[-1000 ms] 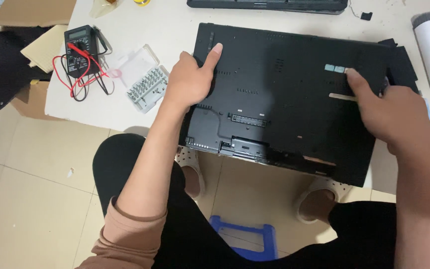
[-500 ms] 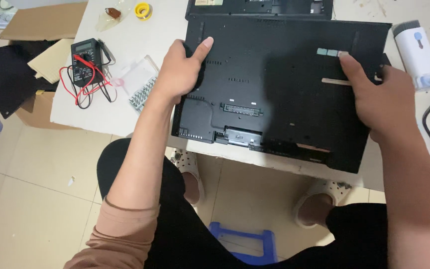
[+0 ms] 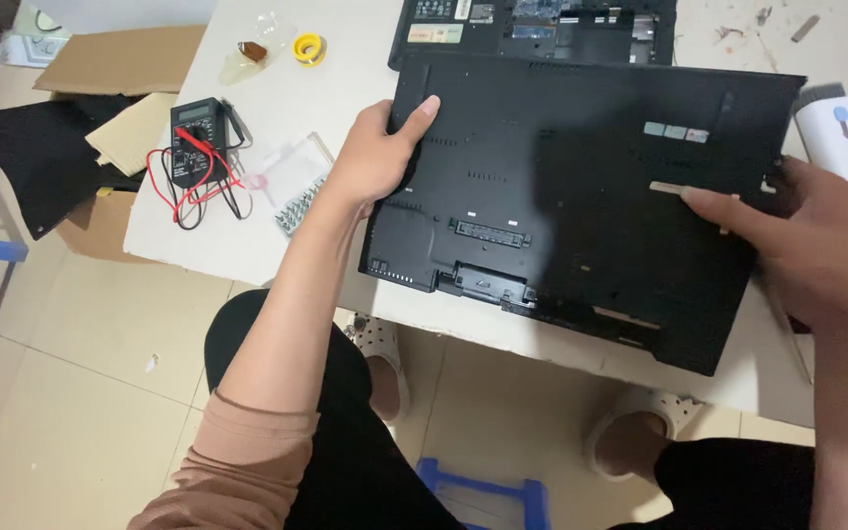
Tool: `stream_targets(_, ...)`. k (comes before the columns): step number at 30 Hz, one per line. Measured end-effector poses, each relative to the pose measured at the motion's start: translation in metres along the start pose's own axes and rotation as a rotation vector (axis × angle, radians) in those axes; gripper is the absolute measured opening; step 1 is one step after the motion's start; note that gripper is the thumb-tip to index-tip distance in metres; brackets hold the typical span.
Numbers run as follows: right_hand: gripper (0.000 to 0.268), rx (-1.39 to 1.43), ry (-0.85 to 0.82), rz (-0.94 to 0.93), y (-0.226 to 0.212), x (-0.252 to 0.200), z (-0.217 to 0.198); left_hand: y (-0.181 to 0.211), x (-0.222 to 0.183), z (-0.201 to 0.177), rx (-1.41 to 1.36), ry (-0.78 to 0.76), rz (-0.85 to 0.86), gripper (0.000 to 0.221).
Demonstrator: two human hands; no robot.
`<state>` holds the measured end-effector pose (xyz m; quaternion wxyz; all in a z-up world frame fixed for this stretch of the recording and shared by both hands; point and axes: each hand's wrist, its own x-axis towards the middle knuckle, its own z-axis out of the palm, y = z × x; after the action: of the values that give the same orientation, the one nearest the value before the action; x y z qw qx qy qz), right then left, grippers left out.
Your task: Disassembling a laptop by removing screws and prying off the bottom cover
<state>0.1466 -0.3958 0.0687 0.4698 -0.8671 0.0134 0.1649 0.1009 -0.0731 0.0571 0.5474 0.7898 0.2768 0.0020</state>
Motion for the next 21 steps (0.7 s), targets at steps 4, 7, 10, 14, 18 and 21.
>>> stream_targets(4, 0.037, 0.172, 0.001, -0.141, 0.006, 0.0, 0.0, 0.001, 0.002, -0.007, -0.199, -0.019, 0.092, 0.034)
stream_targets(7, 0.034, 0.001, 0.063, -0.293, 0.019, 0.009, -0.009, 0.0, 0.004, -0.016, -0.298, -0.027, 0.249, 0.037)
stream_targets(10, 0.051, 0.102, 0.106, -0.377, 0.009, -0.004, -0.011, -0.002, 0.003, -0.026, -0.38, -0.027, 0.441, 0.03)
stream_targets(14, 0.061, -0.014, 0.183, -0.553, -0.003, -0.027, -0.015, -0.005, 0.003, -0.046, -0.349, -0.055, 0.726, 0.036)
stream_targets(18, 0.075, -0.111, 0.307, -0.499, -0.005, -0.042, -0.013, -0.007, -0.013, -0.066, -0.305, -0.117, 0.803, 0.047)
stream_targets(21, 0.07, -0.331, 0.389, -0.453, 0.023, -0.04, -0.012, -0.016, -0.028, -0.074, -0.233, -0.075, 0.757, 0.047)
